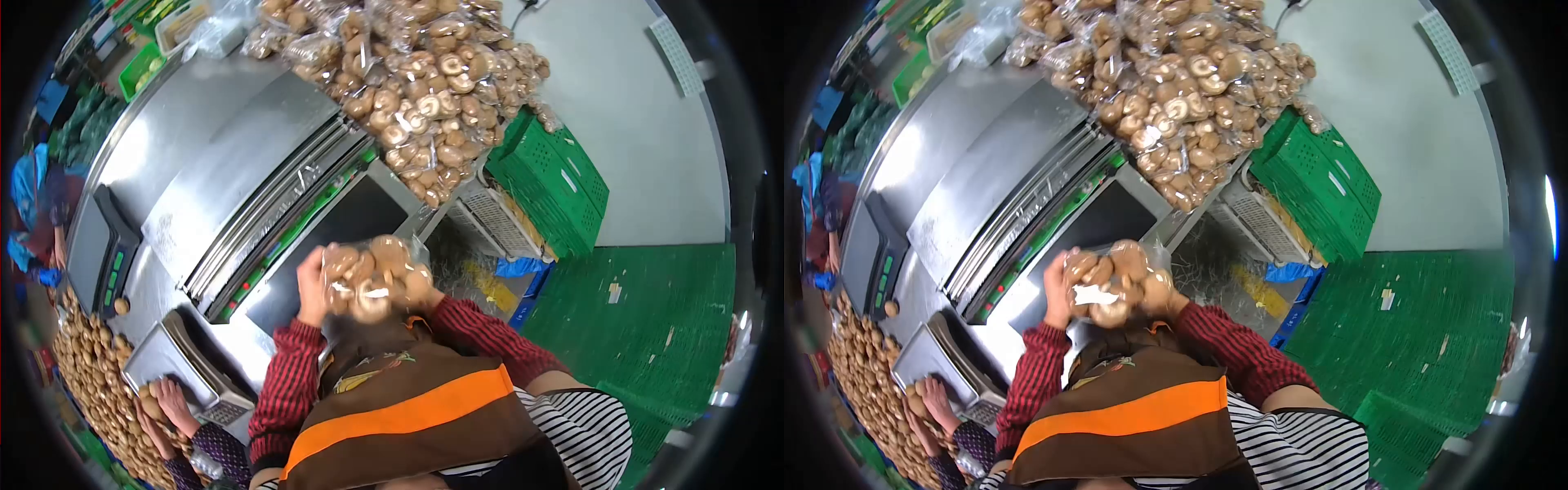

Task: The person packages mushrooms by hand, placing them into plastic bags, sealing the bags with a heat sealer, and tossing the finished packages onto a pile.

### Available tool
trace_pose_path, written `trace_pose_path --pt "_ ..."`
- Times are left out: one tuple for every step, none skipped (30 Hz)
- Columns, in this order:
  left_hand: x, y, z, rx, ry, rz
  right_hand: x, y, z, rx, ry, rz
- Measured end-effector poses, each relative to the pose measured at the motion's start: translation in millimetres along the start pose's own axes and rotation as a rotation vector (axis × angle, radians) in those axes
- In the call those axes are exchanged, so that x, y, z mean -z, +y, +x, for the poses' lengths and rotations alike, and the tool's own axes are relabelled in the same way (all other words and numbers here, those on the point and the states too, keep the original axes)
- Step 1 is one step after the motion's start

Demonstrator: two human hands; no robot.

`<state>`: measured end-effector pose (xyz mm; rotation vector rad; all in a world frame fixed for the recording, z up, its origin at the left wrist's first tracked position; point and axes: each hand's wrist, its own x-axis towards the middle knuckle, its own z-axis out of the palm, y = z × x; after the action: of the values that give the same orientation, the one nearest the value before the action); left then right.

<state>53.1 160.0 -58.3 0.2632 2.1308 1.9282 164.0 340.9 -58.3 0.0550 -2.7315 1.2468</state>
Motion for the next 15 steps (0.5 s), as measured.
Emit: trace_pose_path --pt "-4 18 -13 0.194 -0.059 -0.439 15 -29 0 -0.008 -0.063 0.111" --pt "-2 18 -23 0.059 -0.129 -0.524 39 -71 36 -0.176 -0.556 0.013" --pt "4 15 -30 -0.089 -0.206 -0.609 41 -75 41 -0.154 -0.499 -0.008" --pt "13 17 -42 -0.122 -0.293 -0.566 34 -82 32 -0.239 -0.562 0.39" --pt "19 28 -46 -0.152 -0.372 -0.521 26 -87 20 -0.304 -0.63 0.793" --pt "17 67 -45 -0.129 -0.455 -0.562 24 -89 17 -0.362 -0.705 1.204" --pt "17 101 -48 -0.097 -0.533 -0.6 35 -89 20 -0.292 -0.73 1.179" --pt "20 118 -51 -0.032 -0.556 -0.665 43 -68 27 -0.258 -0.848 1.091" --pt "25 129 -56 0.04 -0.555 -0.745 53 -46 33 -0.227 -0.962 0.998" --pt "26 135 -58 0.104 -0.556 -0.823 68 -35 30 -0.452 -0.752 1.026" --pt "29 138 -57 0.148 -0.564 -0.89 82 -24 32 -0.661 -0.533 1.04" --pt "32 144 -55 0.185 -0.594 -0.956 104 -36 40 -0.471 -0.535 1.083" --pt "32 149 -51 0.22 -0.602 -1.012 113 -55 50 -0.361 -0.555 1.262" --pt "29 152 -46 0.258 -0.599 -1.056 118 -67 58 -0.148 -0.636 0.956" --pt "29 152 -40 0.291 -0.556 -1.087 123 -77 69 0.062 -0.696 0.642"
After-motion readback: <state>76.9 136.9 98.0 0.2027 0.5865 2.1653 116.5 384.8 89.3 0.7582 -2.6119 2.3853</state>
